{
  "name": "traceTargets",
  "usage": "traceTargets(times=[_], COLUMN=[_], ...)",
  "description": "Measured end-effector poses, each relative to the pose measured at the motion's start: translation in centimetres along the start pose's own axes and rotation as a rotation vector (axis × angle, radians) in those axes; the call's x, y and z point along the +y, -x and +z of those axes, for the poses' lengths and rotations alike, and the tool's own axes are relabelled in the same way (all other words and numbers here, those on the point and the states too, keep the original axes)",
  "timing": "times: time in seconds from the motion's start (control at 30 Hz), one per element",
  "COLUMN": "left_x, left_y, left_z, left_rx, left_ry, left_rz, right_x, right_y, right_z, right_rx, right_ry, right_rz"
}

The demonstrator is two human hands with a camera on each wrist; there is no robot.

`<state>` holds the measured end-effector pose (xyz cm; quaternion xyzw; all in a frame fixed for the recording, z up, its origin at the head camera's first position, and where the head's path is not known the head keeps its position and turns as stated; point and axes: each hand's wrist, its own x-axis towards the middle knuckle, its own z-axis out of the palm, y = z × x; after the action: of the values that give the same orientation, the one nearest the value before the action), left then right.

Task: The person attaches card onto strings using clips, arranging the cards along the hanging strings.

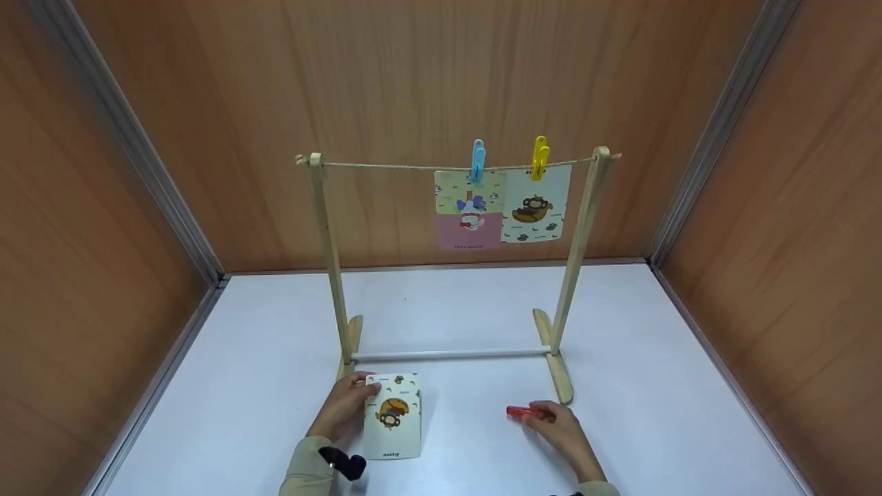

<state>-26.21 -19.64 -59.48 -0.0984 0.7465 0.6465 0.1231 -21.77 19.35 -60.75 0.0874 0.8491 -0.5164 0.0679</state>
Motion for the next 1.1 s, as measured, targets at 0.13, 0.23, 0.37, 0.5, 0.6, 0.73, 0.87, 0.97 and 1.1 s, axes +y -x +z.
traceTargets(times=[0.13, 0.23, 0.37, 0.5, 0.6, 0.73, 0.87, 0.97, 1.1], left_x=[0.1, 0.2, 0.3, 0.3, 0.2, 0.3, 0.4, 0.7, 1.2], left_y=[0.2, 0.3, 0.4, 0.4, 0.4, 0.4, 0.3, 0.2, 0.2], left_z=[-0.3, -0.4, -0.4, -0.4, -0.4, -0.5, -0.4, -0.3, -0.2], left_rx=[-0.017, -0.020, -0.022, -0.024, -0.029, -0.031, -0.013, 0.006, 0.035], left_ry=[0.025, 0.031, 0.035, 0.049, 0.057, 0.061, 0.081, 0.096, 0.108], left_rz=[-0.001, -0.004, 0.004, 0.017, 0.031, 0.048, 0.054, 0.055, 0.047], right_x=[0.0, 0.0, 0.0, 0.1, 0.2, 0.1, 0.0, -0.1, -0.3], right_y=[0.0, 0.0, 0.0, 0.1, 0.2, 0.3, 0.3, 0.3, 0.2], right_z=[0.1, 0.0, 0.0, 0.0, 0.1, 0.2, 0.2, 0.1, 0.1], right_rx=[0.012, 0.011, 0.004, -0.005, -0.021, -0.033, -0.038, -0.053, -0.070], right_ry=[-0.005, -0.016, -0.027, -0.047, -0.080, -0.116, -0.139, -0.168, -0.196], right_rz=[0.013, 0.018, 0.007, -0.022, -0.033, -0.023, -0.027, -0.043, -0.049])
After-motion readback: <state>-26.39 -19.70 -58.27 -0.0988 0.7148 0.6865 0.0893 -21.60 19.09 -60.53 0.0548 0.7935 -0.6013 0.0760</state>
